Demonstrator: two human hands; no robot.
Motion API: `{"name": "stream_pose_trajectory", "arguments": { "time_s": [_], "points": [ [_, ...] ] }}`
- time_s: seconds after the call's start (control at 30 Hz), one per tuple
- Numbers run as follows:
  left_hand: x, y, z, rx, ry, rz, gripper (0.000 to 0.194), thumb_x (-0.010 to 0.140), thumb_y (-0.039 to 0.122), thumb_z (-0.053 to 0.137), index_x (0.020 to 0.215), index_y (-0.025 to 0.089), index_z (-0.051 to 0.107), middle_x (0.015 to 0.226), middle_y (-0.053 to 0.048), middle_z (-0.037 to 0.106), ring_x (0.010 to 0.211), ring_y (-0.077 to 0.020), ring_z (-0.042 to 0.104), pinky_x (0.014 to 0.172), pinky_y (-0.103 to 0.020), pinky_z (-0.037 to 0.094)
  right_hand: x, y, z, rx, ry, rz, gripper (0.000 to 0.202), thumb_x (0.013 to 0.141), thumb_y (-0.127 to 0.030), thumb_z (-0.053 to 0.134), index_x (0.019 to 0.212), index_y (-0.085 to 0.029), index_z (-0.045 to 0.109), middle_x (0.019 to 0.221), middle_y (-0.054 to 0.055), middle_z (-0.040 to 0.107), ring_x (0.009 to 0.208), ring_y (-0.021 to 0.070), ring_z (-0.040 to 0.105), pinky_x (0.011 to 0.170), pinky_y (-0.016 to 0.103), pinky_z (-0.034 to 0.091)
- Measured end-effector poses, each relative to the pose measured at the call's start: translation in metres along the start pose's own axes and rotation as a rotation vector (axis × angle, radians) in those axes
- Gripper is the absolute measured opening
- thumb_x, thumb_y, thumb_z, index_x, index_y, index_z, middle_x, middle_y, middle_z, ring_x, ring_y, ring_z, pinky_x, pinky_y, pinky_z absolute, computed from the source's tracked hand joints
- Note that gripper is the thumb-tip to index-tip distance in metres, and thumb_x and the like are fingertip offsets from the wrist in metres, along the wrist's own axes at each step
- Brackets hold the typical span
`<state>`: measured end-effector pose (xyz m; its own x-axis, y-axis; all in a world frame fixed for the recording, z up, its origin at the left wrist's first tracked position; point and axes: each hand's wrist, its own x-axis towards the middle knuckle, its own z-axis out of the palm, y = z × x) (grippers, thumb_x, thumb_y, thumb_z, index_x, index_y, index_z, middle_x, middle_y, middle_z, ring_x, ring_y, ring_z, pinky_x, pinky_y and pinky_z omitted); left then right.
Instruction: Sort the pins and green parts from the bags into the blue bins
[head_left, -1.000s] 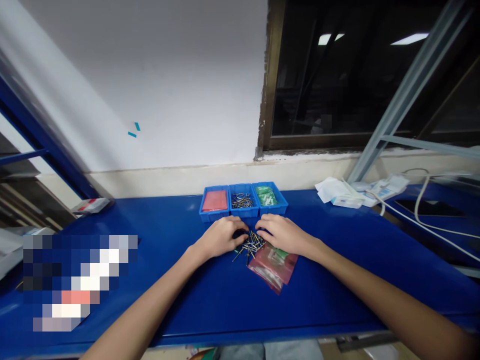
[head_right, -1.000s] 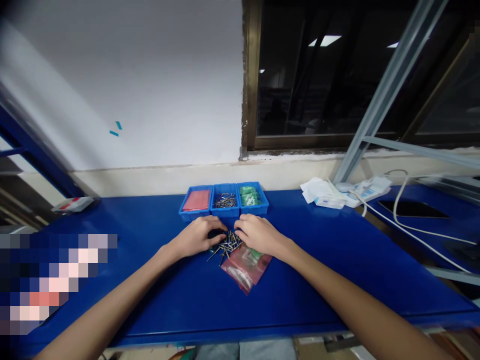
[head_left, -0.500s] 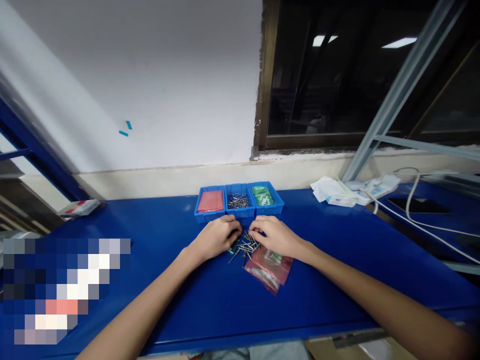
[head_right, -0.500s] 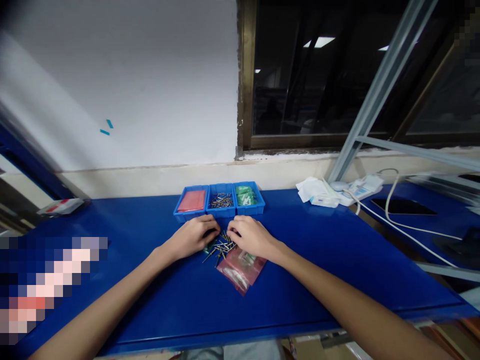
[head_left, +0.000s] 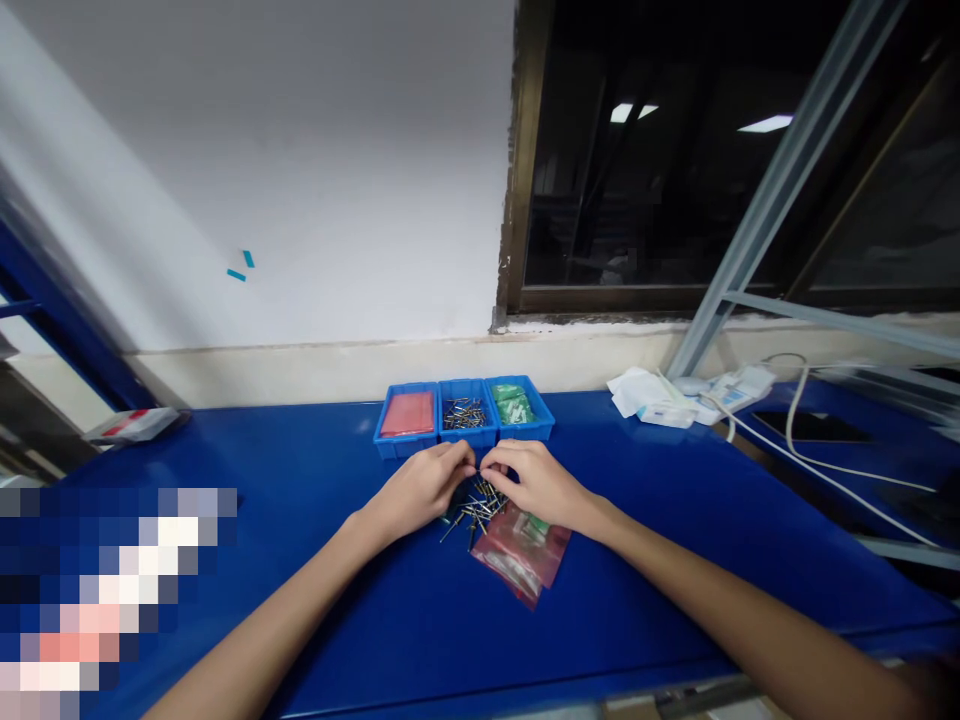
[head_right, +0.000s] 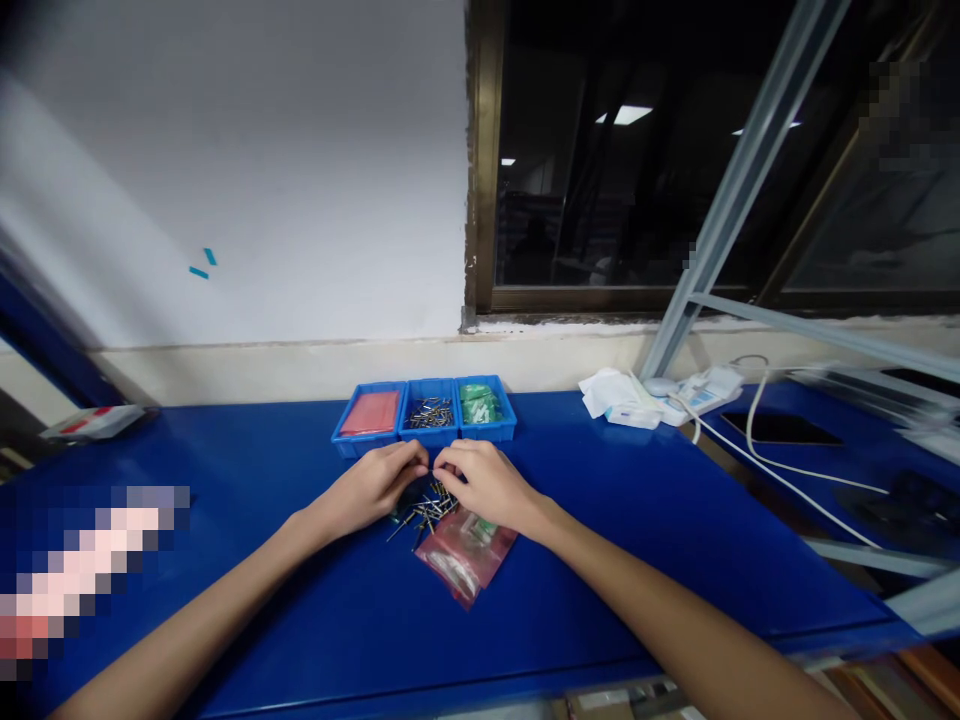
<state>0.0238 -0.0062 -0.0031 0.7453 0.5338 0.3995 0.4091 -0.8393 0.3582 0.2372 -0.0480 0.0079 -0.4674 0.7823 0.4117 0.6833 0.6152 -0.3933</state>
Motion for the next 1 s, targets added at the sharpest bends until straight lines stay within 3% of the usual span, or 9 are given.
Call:
{"name": "stream_pose_trajectory", "arguments": {
  "time_s": [0.23,0.4,0.53,0.73,0.87,1.0],
  "points": [
    [-0.001,0.001,-0.001,-0.029,0.089,-0.047,0.016,0.103,0.027,0.043,0.096,0.018,0.054,0.086,-0.003,0.063,0.074,-0.0151,0.059,0.069,-0.028,0.045,0.000,0.000,0.004,-0.002,0.036,0.030,0.018,0.095,-0.019,0.054,0.086,-0.018,0.069,0.078,0.002,0.067,0.070,0.0145,0.059,0.068,0.025,0.040],
    [-0.002,0.000,0.003,-0.064,0.182,0.018,0.013,0.100,0.025,0.050,0.110,0.019,0.055,0.096,-0.004,0.066,0.081,-0.0150,0.063,0.073,-0.027,0.049,0.000,-0.001,0.007,0.060,0.079,0.069,0.020,0.095,-0.017,0.052,0.082,-0.017,0.067,0.077,0.002,0.067,0.067,0.0135,0.057,0.065,0.025,0.039],
    [-0.002,0.000,0.004,0.000,0.180,0.095,0.014,0.100,0.025,0.049,0.109,0.018,0.058,0.098,-0.006,0.064,0.086,-0.0158,0.062,0.077,-0.029,0.051,0.001,-0.003,0.009,0.204,0.074,0.111,0.022,0.092,-0.016,0.052,0.075,-0.017,0.065,0.065,-0.002,0.062,0.058,0.0104,0.053,0.058,0.022,0.035],
    [-0.002,0.001,0.005,0.024,0.191,0.069,0.012,0.099,0.025,0.052,0.102,0.017,0.060,0.091,-0.004,0.063,0.078,-0.0145,0.061,0.072,-0.027,0.050,0.001,-0.004,0.010,0.263,0.079,0.145,0.020,0.089,-0.015,0.055,0.072,-0.017,0.065,0.060,-0.004,0.058,0.054,0.0091,0.049,0.054,0.022,0.033],
    [-0.001,0.003,0.007,-0.005,0.191,0.015,0.008,0.096,0.020,0.054,0.099,0.017,0.061,0.090,-0.003,0.065,0.077,-0.0136,0.060,0.070,-0.026,0.048,0.001,-0.005,0.006,0.232,0.096,0.118,0.020,0.092,-0.021,0.055,0.077,-0.018,0.067,0.067,-0.002,0.062,0.059,0.0108,0.052,0.057,0.023,0.036],
    [0.001,0.006,0.004,-0.078,0.208,-0.037,0.007,0.092,0.017,0.057,0.096,0.017,0.063,0.086,-0.001,0.066,0.074,-0.0130,0.060,0.069,-0.025,0.046,0.002,-0.004,0.004,0.182,0.162,0.068,0.004,0.088,-0.018,0.062,0.087,-0.019,0.066,0.086,0.002,0.064,0.078,0.0150,0.059,0.071,0.026,0.044]
  ]
}}
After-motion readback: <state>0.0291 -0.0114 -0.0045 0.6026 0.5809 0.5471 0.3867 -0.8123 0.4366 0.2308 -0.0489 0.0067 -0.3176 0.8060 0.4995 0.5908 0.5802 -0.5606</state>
